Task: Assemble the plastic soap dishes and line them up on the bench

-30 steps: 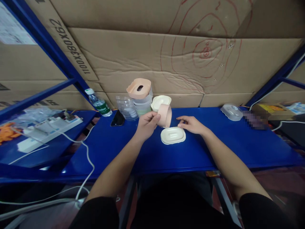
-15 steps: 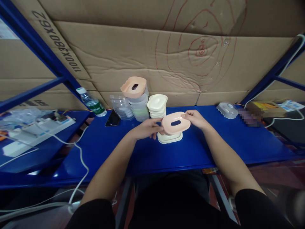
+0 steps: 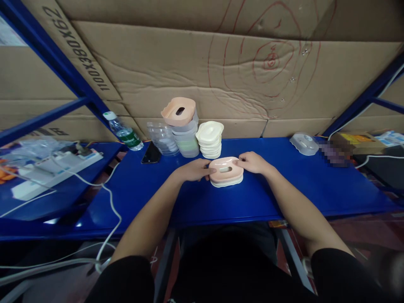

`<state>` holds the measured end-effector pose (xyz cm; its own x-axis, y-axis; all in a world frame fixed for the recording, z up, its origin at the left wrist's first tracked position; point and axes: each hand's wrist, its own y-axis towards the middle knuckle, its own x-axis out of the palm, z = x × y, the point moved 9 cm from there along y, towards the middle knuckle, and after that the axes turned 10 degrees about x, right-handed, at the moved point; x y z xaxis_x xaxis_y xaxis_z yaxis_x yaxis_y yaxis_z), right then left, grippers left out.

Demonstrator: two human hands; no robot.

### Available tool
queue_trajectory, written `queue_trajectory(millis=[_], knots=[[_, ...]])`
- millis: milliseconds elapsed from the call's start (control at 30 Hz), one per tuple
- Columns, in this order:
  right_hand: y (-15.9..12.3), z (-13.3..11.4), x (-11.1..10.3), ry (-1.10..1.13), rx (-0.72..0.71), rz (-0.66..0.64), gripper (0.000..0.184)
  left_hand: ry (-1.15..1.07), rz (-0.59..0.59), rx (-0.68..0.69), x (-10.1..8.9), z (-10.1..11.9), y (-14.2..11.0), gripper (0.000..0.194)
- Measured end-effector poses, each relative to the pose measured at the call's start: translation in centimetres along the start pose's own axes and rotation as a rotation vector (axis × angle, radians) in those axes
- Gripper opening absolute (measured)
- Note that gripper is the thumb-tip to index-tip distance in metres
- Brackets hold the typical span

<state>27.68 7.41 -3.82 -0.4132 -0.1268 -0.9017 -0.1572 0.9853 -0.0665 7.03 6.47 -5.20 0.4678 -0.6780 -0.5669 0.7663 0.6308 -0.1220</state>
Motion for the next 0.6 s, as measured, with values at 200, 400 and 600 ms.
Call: queue_trajectory(millis=[200, 400, 600], knots=[[0.1, 0.6, 1.4, -0.109, 0.025, -0.120, 0.056, 0.133, -0.054, -0.049, 0.8, 0.0, 0.2, 0.042], [0.5, 1.5, 2.4, -0.132, 0.026, -0.206, 0.064, 0.220, -0.074, 0.009, 1.4, 0.7, 0.7, 0.039], [0.3, 0.9, 2.5, -0.111, -0.010, -0.212, 0.069, 0.315, 0.029, 0.004, 0.0, 0.9, 0.4, 0.031]])
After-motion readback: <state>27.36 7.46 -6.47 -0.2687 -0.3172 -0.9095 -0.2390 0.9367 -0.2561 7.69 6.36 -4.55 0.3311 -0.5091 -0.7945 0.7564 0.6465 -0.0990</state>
